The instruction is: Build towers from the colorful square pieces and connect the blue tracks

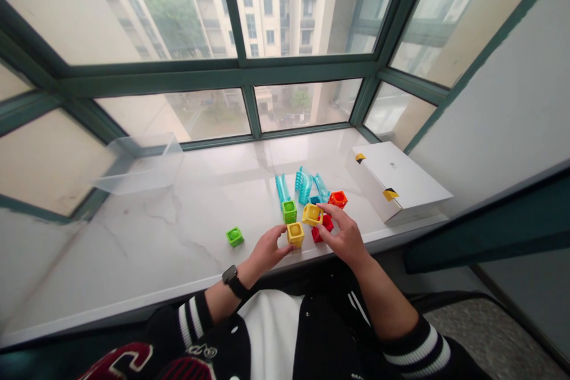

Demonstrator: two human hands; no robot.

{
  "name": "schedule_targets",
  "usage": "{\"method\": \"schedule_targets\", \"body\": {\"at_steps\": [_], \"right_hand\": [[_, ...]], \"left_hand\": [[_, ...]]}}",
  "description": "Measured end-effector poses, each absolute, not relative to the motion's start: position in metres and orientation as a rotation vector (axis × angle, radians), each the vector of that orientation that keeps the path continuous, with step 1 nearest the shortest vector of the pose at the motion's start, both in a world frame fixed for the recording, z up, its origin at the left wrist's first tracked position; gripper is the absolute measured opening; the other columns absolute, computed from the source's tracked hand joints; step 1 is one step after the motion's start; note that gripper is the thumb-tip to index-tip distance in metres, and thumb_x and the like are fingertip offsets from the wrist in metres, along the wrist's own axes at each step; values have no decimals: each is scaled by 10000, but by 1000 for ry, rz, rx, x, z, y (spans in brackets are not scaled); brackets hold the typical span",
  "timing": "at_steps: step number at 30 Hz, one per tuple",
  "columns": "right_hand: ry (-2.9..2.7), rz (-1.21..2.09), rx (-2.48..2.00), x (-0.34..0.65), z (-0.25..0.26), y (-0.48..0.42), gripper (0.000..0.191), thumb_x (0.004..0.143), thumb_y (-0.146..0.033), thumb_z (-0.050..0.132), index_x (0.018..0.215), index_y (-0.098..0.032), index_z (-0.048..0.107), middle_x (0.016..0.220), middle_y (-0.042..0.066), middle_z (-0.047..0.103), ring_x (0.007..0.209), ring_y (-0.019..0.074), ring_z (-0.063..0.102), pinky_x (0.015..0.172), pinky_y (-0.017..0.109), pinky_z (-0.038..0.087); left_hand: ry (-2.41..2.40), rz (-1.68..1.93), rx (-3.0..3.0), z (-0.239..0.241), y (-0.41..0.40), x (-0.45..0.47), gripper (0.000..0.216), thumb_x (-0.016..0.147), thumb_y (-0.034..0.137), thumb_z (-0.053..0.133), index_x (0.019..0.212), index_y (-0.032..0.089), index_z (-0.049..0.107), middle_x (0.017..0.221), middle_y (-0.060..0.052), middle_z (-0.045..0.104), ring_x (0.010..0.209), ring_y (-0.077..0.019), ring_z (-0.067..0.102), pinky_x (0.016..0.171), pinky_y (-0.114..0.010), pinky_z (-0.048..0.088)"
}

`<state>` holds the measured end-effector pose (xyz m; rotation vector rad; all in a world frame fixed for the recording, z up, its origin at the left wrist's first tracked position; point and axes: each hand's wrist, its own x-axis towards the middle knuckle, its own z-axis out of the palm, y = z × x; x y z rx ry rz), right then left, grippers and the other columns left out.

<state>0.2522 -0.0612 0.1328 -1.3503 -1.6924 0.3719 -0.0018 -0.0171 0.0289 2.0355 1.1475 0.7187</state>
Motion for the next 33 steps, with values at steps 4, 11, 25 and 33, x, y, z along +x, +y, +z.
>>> {"method": "schedule_targets", "body": {"at_steps": [4,11,25,33], "right_hand": [[-1747,413,-1311,252,129,-58,407,953,-310,680,1359,-276,695,1358,91,735,1246,301,704,1132,497,552],[-1863,467,-1266,246,124,-51,441,920,-269,704,1361,-270,698,1340,100,744,1258,308,701,1132,507,551],[-1979,582,-1217,239,118,-38,487,913,-207,659,1393,-289,681,1369,84,727,1273,287,698,1127,486,565],[-2016,609,-1204,240,114,-36,535,885,-157,646,1405,-278,675,1385,85,721,1290,279,693,1136,483,559]], "left_hand": [[1153,724,2030,28,-16,0,386,889,265,776,1260,233,674,1283,-100,751,1171,-297,713,1050,-479,566],[1127,724,2045,29,-17,-2,350,910,281,764,1242,223,672,1213,-98,762,1100,-277,723,986,-438,577],[1136,722,2045,25,-18,-1,369,915,285,737,1271,255,642,1203,-75,755,1062,-255,726,941,-405,585],[1135,729,2058,24,-19,-2,362,909,280,745,1256,250,648,1192,-78,756,1048,-252,726,933,-401,582]]}}
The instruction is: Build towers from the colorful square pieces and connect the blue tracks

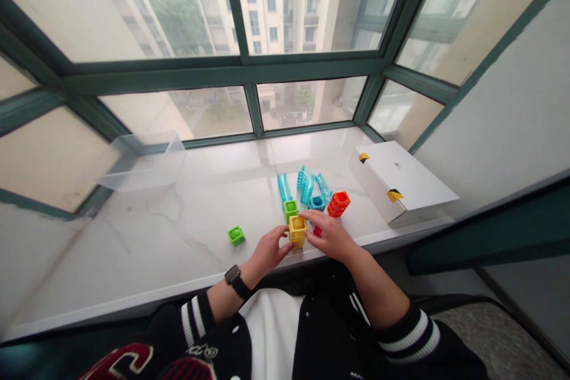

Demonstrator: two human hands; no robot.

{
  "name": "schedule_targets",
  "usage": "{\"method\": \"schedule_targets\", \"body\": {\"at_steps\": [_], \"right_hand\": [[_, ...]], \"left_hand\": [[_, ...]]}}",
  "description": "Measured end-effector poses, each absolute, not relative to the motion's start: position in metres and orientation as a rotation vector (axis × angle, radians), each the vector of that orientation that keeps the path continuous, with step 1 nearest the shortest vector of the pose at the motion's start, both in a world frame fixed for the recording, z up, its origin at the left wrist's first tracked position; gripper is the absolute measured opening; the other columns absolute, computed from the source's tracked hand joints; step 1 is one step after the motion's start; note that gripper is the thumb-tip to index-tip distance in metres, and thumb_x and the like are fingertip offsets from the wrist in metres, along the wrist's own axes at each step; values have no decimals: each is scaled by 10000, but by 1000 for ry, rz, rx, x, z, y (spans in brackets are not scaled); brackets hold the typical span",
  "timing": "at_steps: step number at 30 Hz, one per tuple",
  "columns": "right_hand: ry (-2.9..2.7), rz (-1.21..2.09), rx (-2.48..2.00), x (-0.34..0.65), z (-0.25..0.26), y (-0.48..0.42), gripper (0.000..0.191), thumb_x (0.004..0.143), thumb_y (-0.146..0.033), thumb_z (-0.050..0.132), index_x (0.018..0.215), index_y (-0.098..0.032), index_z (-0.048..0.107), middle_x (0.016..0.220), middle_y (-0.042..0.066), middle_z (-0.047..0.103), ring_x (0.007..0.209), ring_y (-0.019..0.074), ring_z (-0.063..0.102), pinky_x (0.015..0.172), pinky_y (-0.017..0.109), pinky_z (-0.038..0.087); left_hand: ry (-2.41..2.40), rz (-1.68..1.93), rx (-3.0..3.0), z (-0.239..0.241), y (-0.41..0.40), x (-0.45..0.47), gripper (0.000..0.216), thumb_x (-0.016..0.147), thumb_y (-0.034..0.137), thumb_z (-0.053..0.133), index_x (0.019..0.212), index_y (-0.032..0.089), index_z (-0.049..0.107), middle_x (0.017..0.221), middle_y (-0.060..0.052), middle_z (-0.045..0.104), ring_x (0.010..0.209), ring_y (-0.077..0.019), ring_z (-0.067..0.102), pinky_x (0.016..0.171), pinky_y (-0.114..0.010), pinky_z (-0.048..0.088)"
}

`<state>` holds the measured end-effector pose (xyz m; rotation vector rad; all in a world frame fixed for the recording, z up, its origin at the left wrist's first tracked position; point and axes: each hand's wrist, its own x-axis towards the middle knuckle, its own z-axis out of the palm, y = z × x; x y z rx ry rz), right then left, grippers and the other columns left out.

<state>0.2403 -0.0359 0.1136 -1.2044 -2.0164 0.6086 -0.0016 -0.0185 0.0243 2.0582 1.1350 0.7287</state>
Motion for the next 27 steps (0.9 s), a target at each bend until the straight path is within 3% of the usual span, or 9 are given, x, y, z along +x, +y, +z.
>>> {"method": "schedule_targets", "body": {"at_steps": [27], "right_hand": [[-2071,669,-1185,243,112,-37,518,954,-193,625,1464,-282,650,1434,89,705,1344,279,665,1167,497,539]], "left_hand": [[1144,686,2057,29,-19,-1,378,914,256,736,1277,247,630,1224,-84,752,1049,-257,736,935,-408,589]]}}
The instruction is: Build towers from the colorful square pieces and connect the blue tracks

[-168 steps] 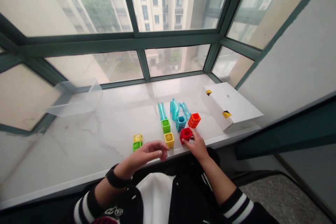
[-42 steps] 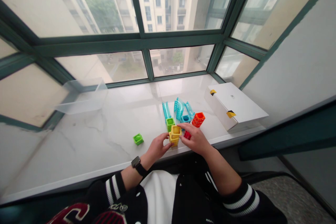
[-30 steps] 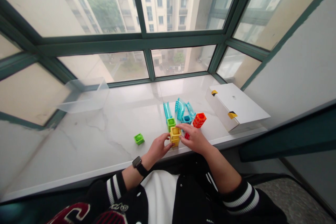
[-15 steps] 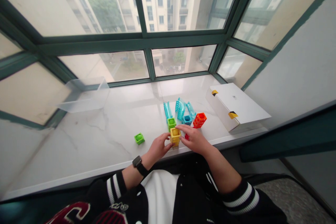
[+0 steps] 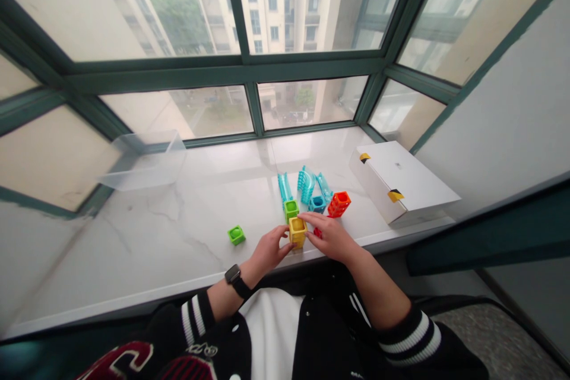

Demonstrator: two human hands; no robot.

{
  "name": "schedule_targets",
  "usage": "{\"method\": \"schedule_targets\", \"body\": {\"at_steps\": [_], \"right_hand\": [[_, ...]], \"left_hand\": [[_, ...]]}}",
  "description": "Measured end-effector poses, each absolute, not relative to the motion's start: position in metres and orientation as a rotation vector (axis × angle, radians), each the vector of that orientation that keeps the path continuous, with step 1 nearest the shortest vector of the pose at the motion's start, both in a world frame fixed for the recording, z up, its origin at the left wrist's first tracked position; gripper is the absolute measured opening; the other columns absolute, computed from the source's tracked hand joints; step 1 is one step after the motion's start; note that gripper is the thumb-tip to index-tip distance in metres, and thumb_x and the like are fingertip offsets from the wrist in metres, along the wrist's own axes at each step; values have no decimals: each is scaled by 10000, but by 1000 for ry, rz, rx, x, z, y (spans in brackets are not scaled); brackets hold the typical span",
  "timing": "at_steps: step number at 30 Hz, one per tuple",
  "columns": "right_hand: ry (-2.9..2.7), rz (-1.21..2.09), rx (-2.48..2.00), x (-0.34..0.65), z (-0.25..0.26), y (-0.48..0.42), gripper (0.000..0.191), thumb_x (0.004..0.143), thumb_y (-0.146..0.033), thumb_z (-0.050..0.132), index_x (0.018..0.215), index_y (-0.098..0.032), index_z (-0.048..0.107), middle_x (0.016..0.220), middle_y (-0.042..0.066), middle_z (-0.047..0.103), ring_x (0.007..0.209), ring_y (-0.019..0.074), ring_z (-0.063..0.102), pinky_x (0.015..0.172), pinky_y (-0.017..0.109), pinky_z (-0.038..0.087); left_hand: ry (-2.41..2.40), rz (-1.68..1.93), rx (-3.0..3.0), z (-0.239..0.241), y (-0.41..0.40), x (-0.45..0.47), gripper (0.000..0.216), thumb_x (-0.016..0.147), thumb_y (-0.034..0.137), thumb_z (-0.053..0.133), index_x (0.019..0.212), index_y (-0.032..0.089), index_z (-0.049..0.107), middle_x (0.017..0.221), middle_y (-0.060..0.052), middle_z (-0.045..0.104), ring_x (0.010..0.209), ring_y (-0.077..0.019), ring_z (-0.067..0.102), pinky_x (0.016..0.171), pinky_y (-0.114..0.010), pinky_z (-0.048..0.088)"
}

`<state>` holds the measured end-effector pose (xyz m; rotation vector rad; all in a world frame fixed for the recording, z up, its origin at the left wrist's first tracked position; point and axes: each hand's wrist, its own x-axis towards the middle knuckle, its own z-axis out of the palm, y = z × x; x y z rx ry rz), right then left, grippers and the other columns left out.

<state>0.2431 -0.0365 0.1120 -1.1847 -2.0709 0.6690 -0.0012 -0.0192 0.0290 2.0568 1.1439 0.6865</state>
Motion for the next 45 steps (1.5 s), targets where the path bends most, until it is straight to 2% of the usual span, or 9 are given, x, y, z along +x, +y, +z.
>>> {"method": "schedule_targets", "body": {"at_steps": [45], "right_hand": [[-2130,623,-1175,248,107,-36,516,996,-215,638,1502,-315,621,1457,83,689,1367,291,647,1166,500,545]], "left_hand": [[1156,673,2069,32,-20,-1,393,925,279,737,1302,257,629,1243,-78,750,1060,-250,742,955,-406,591]]}}
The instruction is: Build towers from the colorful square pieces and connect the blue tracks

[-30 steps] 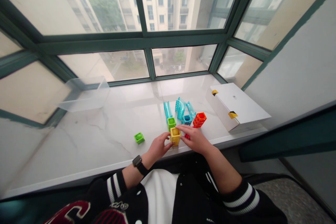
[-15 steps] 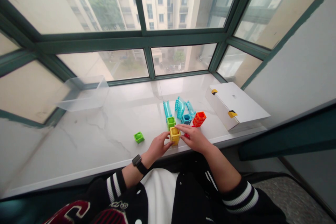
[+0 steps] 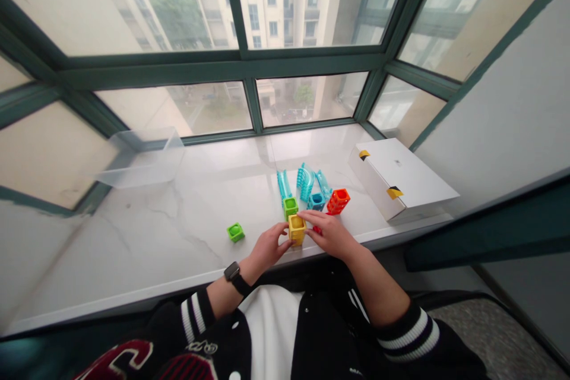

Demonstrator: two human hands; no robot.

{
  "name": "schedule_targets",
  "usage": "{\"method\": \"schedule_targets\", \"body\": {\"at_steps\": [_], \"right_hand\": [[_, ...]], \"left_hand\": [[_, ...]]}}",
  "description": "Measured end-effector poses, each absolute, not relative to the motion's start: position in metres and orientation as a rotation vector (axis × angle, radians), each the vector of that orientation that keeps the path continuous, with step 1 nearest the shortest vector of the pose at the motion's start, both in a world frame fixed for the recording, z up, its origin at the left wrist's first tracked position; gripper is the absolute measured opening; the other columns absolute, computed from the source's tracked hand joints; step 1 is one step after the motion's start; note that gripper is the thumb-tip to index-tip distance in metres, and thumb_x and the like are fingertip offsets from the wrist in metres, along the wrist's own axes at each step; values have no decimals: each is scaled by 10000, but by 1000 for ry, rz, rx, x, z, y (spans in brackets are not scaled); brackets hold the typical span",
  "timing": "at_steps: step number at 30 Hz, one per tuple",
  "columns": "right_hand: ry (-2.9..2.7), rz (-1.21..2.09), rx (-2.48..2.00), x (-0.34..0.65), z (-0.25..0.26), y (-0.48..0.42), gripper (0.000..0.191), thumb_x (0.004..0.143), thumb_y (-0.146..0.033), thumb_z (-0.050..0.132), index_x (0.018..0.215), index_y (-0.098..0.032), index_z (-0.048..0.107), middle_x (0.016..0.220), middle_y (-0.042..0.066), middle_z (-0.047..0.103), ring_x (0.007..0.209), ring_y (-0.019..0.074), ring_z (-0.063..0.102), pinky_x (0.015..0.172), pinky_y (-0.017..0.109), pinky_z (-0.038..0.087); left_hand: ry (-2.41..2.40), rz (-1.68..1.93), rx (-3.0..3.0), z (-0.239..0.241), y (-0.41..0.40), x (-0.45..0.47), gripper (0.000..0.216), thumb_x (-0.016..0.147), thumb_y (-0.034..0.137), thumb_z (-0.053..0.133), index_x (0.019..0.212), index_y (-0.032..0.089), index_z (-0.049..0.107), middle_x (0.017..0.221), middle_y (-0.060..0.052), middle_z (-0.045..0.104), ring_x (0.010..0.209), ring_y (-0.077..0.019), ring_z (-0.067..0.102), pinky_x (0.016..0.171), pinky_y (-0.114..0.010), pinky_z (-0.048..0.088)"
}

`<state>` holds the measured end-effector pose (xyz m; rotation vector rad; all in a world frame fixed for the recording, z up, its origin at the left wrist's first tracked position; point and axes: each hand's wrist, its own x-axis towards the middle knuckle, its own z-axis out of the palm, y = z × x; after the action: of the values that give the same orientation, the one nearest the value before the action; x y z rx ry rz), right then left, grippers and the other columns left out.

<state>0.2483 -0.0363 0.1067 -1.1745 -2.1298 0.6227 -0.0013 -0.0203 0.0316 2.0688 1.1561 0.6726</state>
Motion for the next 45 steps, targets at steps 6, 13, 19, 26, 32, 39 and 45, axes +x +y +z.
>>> {"method": "schedule_targets", "body": {"at_steps": [6,13,19,26,32,39,45], "right_hand": [[-2140,625,-1176,248,108,-36,514,1000,-210,628,1505,-301,618,1464,96,683,1372,290,641,1172,501,537],[-2152,636,-1174,248,111,-36,518,1001,-215,621,1511,-305,612,1466,94,681,1364,289,649,1164,500,546],[-2153,634,-1179,248,110,-36,510,1002,-223,623,1506,-300,617,1463,92,685,1367,287,648,1166,492,545],[-2153,638,-1185,248,111,-38,520,1004,-211,606,1517,-297,603,1490,87,669,1387,278,634,1186,488,527],[-2143,658,-1185,249,113,-38,534,988,-213,633,1512,-309,602,1496,80,665,1389,290,631,1205,525,505],[-2124,673,-1172,246,115,-37,546,956,-199,657,1492,-300,618,1482,89,674,1393,298,629,1198,532,510],[-2127,662,-1177,245,115,-36,542,947,-174,636,1478,-285,628,1466,92,686,1368,290,650,1182,513,528]], "left_hand": [[1149,675,2057,33,-21,-1,401,930,272,721,1317,252,620,1255,-83,746,1051,-244,740,945,-402,593],[1134,678,2051,31,-22,-2,411,933,260,707,1334,259,618,1262,-84,742,1045,-245,743,951,-409,593],[1135,678,2091,29,-18,-4,433,919,290,757,1334,253,639,1266,-89,739,1081,-262,734,973,-429,592],[1291,896,2205,35,-8,-61,396,947,357,734,1326,266,660,1286,-105,726,1225,-311,646,1107,-514,502],[1717,913,2031,8,-3,-147,549,874,396,738,1380,230,603,1369,-149,653,1322,-373,585,1171,-579,435],[1686,830,1767,-13,-7,-176,482,834,473,714,1257,249,665,1277,-116,736,1187,-330,692,1104,-515,510],[1667,932,1552,-2,-11,-169,511,752,542,796,1150,233,709,1174,-102,774,1102,-327,736,1029,-503,548]]}}
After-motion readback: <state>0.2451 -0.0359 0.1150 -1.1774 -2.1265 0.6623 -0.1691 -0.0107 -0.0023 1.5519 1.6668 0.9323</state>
